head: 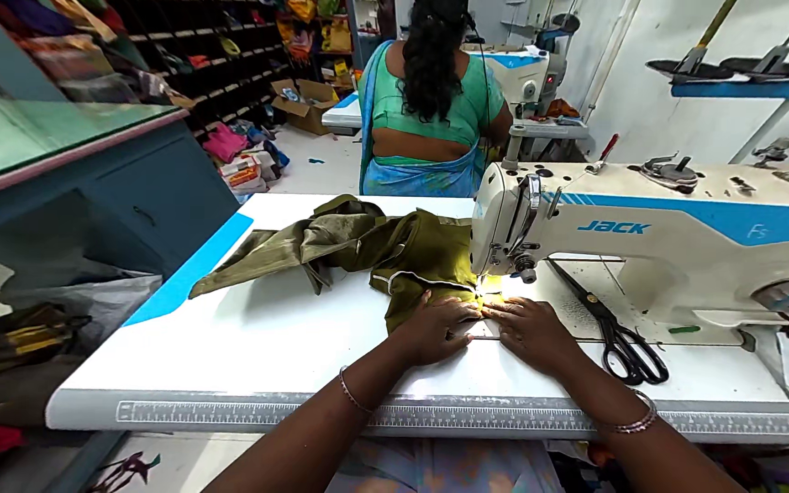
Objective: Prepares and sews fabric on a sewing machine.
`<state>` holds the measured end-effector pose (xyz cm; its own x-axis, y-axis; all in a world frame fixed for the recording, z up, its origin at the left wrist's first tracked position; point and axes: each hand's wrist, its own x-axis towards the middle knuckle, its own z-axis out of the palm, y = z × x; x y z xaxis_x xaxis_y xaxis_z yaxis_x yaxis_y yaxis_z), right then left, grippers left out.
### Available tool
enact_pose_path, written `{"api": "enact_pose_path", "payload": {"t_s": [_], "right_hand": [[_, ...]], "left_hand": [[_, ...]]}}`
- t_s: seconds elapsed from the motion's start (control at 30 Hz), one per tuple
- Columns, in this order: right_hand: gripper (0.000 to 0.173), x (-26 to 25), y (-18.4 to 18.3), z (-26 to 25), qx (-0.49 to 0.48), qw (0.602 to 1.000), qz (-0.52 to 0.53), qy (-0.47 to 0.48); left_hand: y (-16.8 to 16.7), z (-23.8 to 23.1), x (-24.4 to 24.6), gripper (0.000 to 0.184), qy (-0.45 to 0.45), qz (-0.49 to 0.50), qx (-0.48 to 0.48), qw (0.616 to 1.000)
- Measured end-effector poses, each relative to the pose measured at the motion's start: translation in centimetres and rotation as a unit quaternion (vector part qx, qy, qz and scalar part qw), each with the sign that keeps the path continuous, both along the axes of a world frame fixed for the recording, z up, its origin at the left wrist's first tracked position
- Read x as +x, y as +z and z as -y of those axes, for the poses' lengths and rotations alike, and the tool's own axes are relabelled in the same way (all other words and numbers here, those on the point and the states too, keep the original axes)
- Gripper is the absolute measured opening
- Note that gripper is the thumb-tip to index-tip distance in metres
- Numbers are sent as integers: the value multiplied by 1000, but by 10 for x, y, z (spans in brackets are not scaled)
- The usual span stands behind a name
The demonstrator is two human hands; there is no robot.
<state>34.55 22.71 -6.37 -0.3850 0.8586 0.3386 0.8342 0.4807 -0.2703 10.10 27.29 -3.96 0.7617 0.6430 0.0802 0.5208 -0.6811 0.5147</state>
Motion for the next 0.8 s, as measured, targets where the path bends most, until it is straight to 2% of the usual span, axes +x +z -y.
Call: {"api": "enact_pose_path", "payload": {"t_s": [0.17, 0.3, 0.4, 0.53, 0.7, 0.8], "right_hand": [[41, 0, 0, -1, -24, 999, 22, -27], [44, -2, 8, 1, -85, 994, 41, -50], [47, -1, 1, -2, -57, 996, 46, -59], [49, -8, 13, -6, -132, 987, 43, -82], [52, -9, 18, -5, -142, 982, 38, -116], [46, 8, 34, 12, -103, 976, 5, -192]], "left_hand": [[-1, -13, -1, 41, -18, -13, -14, 1000], [-2, -23, -3, 38, -24, -9, -15, 1000], [-2, -29, -2, 37, -27, 0, -19, 999], [-1, -37, -1, 36, -29, 3, -9, 1000], [-2, -41, 0, 36, -19, 1, -3, 1000], [-1, -44, 1, 36, -11, -6, -1, 1000]]}}
